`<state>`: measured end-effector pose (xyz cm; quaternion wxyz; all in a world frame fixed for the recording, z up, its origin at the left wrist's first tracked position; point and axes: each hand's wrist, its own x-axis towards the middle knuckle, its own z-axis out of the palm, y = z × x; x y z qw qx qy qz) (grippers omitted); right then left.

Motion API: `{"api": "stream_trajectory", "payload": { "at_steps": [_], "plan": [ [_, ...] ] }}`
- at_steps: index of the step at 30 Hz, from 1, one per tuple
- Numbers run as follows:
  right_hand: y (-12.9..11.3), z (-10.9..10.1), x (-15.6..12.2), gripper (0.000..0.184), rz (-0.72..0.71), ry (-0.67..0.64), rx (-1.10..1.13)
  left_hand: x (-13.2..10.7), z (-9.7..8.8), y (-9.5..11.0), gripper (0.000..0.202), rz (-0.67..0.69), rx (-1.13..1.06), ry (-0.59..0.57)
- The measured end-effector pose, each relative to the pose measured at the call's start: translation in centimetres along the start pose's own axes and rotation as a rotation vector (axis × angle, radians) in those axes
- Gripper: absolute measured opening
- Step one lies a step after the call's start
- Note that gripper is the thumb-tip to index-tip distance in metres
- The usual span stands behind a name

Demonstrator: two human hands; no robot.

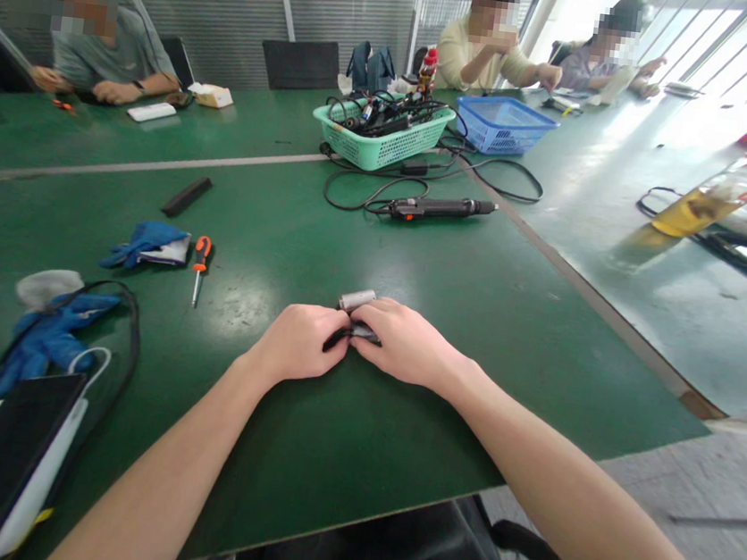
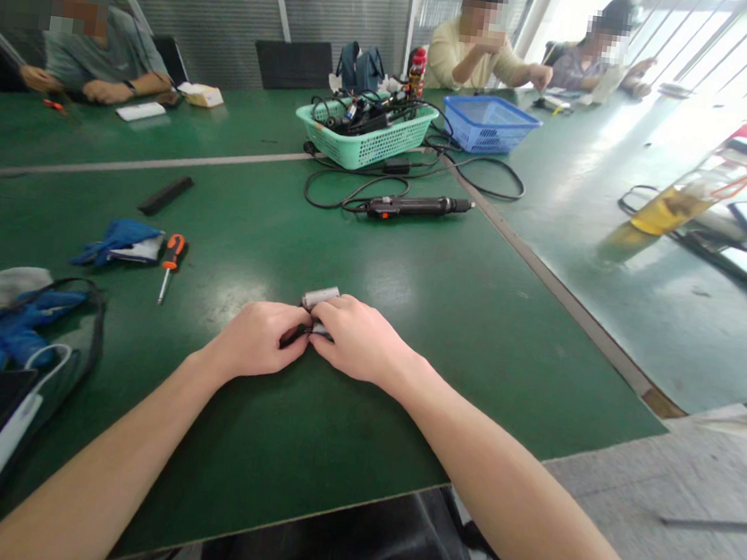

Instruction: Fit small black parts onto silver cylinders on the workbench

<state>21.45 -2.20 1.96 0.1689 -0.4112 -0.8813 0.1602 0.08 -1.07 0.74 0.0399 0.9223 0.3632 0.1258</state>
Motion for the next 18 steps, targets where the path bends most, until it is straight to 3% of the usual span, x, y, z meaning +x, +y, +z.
{"api": "stream_trajectory", "payload": {
  "at_steps": [18],
  "plan": [
    [-0.18,-0.03,-0.01,0.013,0.009,0.009,0.029,0.01,0.1,0.0,0.01,-0.002,0.014,0.011]
  ]
}}
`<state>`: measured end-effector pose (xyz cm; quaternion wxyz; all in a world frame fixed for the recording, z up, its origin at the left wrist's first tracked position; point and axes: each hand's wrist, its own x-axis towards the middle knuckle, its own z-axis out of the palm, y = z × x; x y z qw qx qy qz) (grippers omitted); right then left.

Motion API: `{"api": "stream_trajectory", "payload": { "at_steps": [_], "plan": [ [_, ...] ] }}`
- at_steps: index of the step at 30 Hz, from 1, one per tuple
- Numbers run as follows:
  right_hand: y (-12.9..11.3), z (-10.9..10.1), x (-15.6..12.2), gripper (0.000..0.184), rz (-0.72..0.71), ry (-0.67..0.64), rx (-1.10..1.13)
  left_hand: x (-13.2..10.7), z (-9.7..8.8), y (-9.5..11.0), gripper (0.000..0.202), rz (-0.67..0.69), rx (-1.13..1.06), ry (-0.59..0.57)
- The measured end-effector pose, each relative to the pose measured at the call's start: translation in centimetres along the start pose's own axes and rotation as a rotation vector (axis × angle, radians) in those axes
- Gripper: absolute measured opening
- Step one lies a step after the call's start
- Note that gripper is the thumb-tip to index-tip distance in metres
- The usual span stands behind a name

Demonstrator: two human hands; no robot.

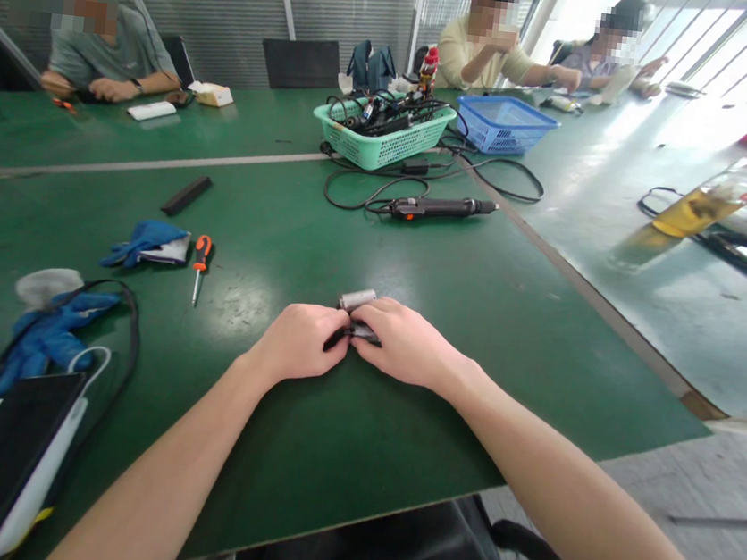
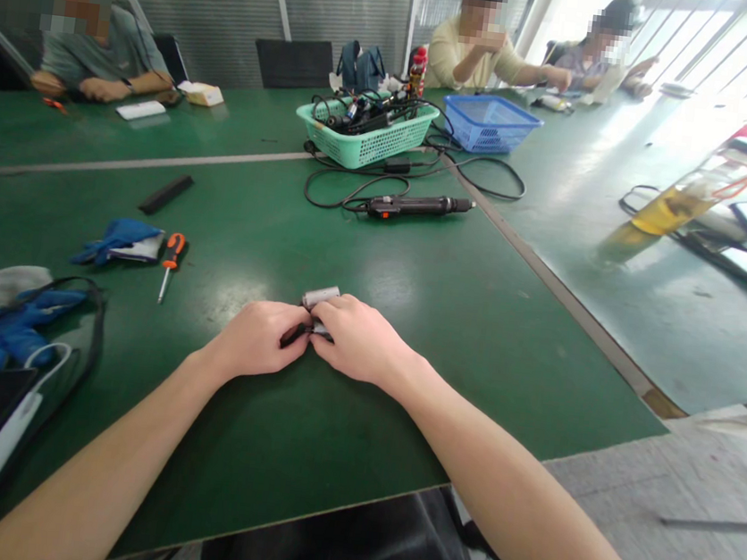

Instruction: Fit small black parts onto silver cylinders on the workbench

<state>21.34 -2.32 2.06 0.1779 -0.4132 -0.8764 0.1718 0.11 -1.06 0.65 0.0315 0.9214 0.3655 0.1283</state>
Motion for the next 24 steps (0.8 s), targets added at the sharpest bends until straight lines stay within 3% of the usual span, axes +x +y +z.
{"api": "stream_trajectory", "payload": {
  "at_steps": [24],
  "plan": [
    [-0.13,0.03,0.0,0.015,0.008,-0.002,0.01,0.04,0.04,0.03,0.01,0.001,-0.011,0.01]
  ]
}}
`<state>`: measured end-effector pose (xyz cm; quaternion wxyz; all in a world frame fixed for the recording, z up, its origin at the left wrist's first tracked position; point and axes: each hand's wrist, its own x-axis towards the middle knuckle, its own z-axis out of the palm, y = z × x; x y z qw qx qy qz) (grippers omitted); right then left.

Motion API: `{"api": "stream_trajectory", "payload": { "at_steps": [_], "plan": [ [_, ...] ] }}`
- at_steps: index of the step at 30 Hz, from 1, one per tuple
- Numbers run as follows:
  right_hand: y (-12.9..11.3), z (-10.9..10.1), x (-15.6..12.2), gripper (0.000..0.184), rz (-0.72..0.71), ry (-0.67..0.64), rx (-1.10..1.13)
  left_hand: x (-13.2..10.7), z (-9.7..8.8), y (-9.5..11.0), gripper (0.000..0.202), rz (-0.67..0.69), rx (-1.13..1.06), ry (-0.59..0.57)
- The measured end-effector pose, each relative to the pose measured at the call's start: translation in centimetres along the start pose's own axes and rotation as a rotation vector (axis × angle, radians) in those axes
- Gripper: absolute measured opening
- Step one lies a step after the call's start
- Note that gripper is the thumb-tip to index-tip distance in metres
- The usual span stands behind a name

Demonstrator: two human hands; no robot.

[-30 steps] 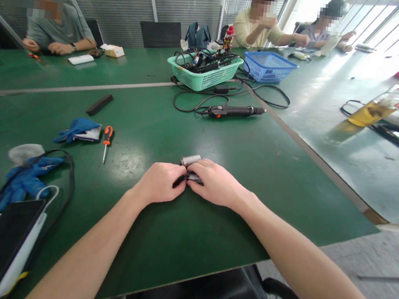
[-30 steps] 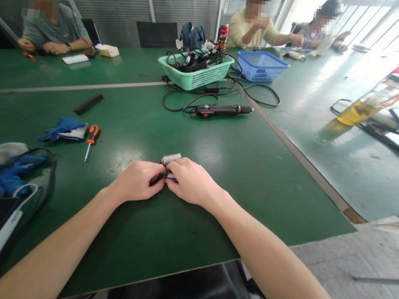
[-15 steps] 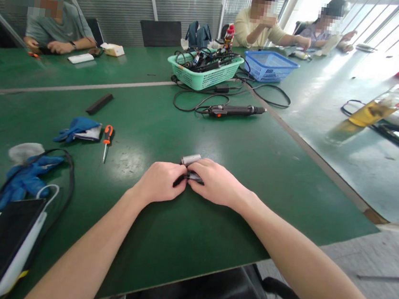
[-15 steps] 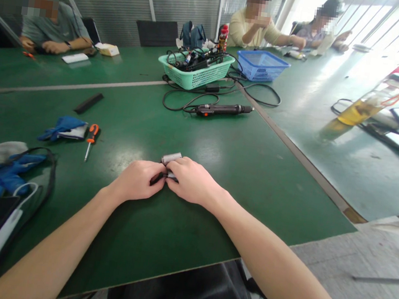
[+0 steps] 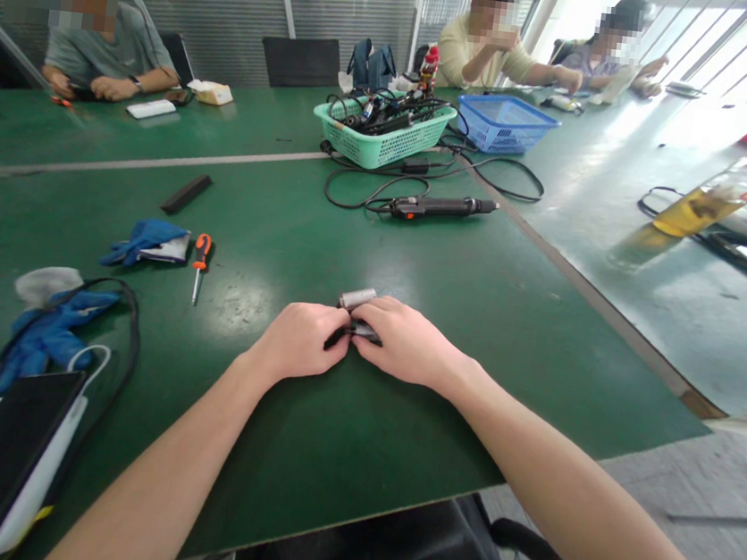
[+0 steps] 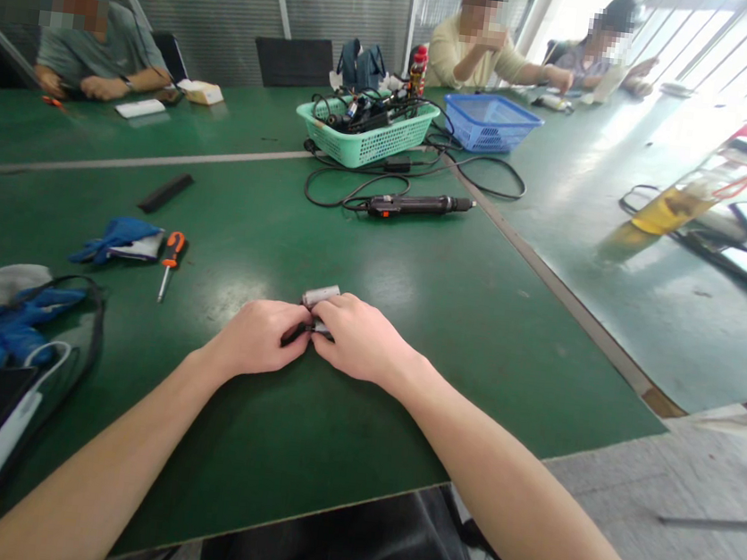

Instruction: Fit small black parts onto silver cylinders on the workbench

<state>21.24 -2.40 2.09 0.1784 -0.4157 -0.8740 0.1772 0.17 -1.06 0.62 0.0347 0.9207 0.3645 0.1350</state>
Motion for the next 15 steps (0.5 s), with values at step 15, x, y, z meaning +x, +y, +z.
{"api": "stream_trajectory", "payload": {
  "at_steps": [15],
  "plan": [
    [0.11,-0.07,-0.08,0.016,0.0,-0.003,-0.016,-0.05,0.07,-0.01,0.011,-0.005,0.03,-0.015]
  ]
}}
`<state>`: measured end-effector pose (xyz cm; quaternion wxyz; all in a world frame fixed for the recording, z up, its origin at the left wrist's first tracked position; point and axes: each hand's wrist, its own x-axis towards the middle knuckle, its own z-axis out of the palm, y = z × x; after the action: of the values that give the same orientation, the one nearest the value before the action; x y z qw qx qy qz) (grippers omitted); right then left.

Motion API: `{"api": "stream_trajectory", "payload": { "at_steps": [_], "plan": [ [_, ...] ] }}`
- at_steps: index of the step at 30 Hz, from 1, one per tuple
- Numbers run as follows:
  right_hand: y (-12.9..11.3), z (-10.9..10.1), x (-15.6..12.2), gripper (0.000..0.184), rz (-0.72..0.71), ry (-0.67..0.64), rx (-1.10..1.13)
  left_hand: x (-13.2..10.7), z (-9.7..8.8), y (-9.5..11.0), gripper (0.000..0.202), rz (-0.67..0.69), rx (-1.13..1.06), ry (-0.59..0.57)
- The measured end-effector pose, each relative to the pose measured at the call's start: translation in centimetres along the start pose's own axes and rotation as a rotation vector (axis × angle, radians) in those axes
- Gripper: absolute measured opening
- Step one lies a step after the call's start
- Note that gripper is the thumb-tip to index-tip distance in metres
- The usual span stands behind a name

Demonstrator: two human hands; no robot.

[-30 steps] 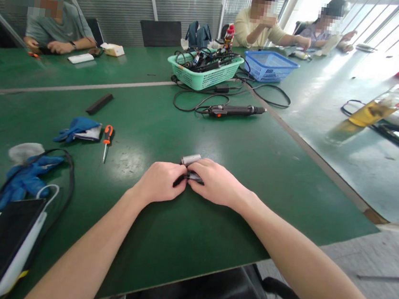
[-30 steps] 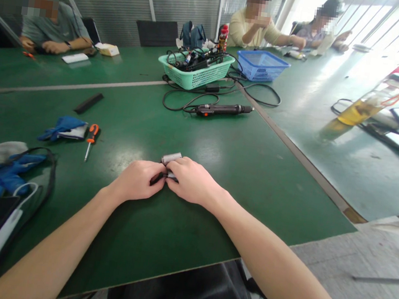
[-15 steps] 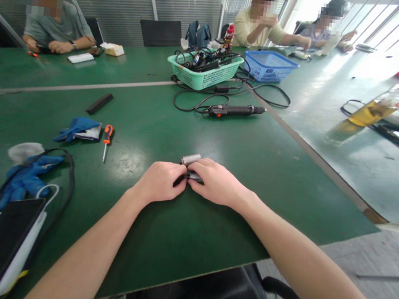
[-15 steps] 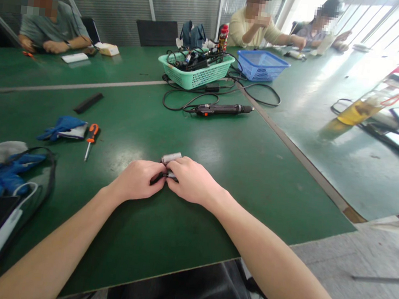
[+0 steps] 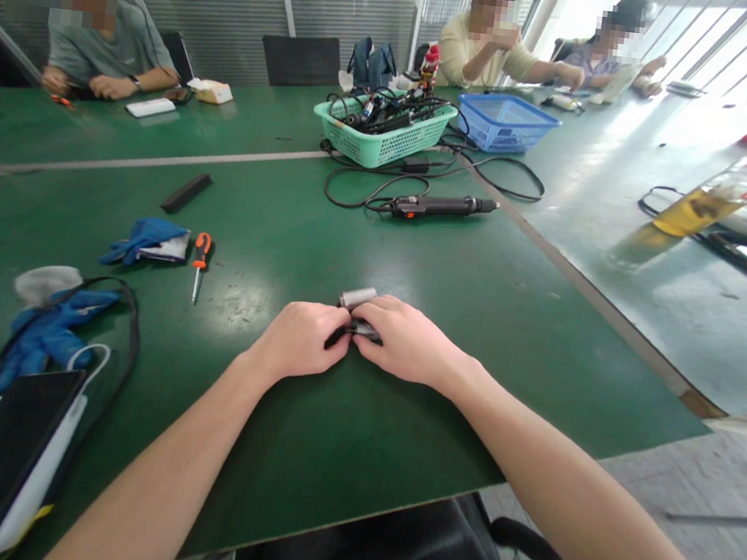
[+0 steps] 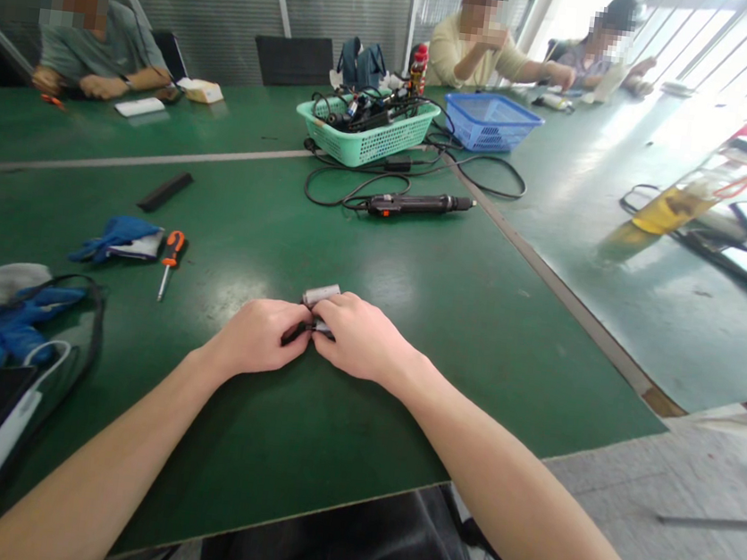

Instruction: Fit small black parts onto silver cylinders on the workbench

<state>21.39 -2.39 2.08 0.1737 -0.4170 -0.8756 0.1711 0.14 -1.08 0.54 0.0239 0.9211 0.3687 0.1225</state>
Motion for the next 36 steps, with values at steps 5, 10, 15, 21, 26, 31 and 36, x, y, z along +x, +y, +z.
{"api": "stream_trajectory", "payload": {
  "at_steps": [5,10,15,21,26,31,36],
  "plan": [
    [-0.05,0.02,0.04,0.018,0.005,-0.005,-0.008,-0.06,0.0,-0.01,0.011,-0.003,-0.006,-0.002],
    [-0.05,-0.05,0.02,0.018,0.007,-0.007,-0.003,-0.02,0.05,-0.03,0.01,0.0,-0.007,0.003],
    [0.0,0.01,-0.02,0.018,0.011,-0.007,0.001,0.04,0.02,0.0,0.011,0.002,-0.004,0.003],
    [-0.01,-0.04,-0.01,0.016,0.01,-0.004,-0.003,0.08,-0.06,0.0,0.01,0.003,-0.012,0.006],
    [-0.02,-0.06,-0.03,0.016,0.001,0.003,0.0,0.01,0.04,0.01,0.011,0.001,-0.01,0.008],
    [0.02,0.01,-0.06,0.016,0.008,-0.005,-0.01,-0.02,0.05,0.0,0.012,0.004,0.001,0.007],
    [0.02,0.0,-0.04,0.016,0.011,-0.003,-0.007,0.06,-0.09,0.04,0.012,0.004,-0.003,0.002]
  ]
}}
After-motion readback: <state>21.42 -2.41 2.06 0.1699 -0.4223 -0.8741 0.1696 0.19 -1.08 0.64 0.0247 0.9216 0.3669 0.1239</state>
